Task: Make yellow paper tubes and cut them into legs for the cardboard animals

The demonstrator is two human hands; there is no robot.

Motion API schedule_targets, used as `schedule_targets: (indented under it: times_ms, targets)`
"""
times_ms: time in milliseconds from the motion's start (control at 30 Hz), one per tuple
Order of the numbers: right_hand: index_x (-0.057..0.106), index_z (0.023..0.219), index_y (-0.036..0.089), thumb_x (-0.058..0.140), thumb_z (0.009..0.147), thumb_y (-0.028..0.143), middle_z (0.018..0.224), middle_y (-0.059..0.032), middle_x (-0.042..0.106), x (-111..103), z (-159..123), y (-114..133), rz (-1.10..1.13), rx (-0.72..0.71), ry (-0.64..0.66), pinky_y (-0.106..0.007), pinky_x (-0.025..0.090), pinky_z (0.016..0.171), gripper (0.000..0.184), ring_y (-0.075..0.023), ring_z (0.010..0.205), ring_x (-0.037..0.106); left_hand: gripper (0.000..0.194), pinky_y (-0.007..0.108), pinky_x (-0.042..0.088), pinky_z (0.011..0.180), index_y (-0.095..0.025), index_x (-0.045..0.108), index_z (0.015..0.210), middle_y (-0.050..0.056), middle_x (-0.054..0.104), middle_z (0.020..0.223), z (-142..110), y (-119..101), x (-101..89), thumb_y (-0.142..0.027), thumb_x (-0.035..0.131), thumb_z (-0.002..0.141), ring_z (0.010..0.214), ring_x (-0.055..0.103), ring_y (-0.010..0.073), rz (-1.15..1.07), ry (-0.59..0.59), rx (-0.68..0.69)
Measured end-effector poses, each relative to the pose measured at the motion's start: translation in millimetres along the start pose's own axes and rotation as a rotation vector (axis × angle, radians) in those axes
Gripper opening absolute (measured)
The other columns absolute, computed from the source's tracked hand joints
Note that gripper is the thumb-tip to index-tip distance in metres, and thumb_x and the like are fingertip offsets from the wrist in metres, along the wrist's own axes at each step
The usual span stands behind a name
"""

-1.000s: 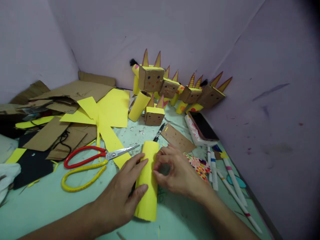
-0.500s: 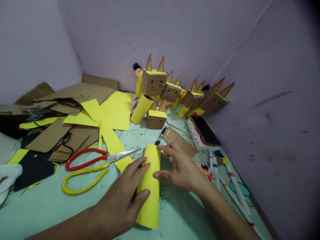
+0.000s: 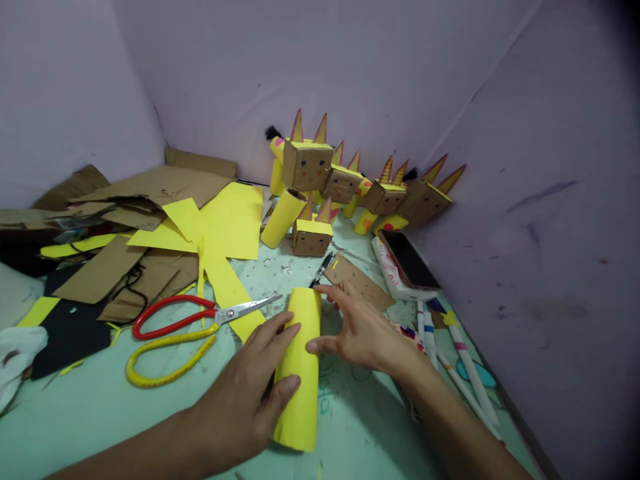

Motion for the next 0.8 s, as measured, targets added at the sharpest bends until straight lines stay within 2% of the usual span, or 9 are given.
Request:
schedule_targets:
  times_ms: [600,733,800]
  targets:
    - [0.044,0.132,0.019,0.076,0.062,0.047,0.124,-0.0138,0.047,-2,-1,2,0.003,-0.008,0.008,-0.044,0.043,0.088,0.082,-0.0307,0.108,0.051,0.049,0.044,0.034,0.109,-0.022,0.033,0.138,0.01,0.034,0.147,2,-1,-2.6,-0.029,0.041,0.091,0.135,0.03,0.0245,-0.041,0.001,-0.011]
    - [0.042,0.133,0.019,0.076,0.064,0.042,0.124,-0.0135,0.05,0,-11,1,0.08,-0.05,-0.098,-0.044,0.045,0.086,0.08,-0.0277,0.103,0.054,0.048,0.043,0.034,0.109,-0.022,0.035,0.137,0.009,0.035,0.146,3,-5,-3.0,-0.03,0.041,0.09,0.135,0.032,0.0241,-0.049,-0.025,-0.014]
    - [0.052,0.123,0.02,0.072,0.07,0.037,0.112,-0.01,0.058,-1,-24,0,0.197,-0.109,-0.245,-0.04,0.049,0.08,0.059,-0.0233,0.093,0.059,0.046,0.042,0.034,0.109,-0.022,0.038,0.136,0.009,0.037,0.145,3,-7,-3.0,-0.031,0.04,0.091,0.134,0.033,0.0239,-0.054,-0.057,-0.049]
Point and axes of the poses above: each hand's wrist, its own z-axis towards the middle knuckle, its own x-axis out of the palm, y = z × x, the point moved 1 cm from there along z, towards the middle knuckle
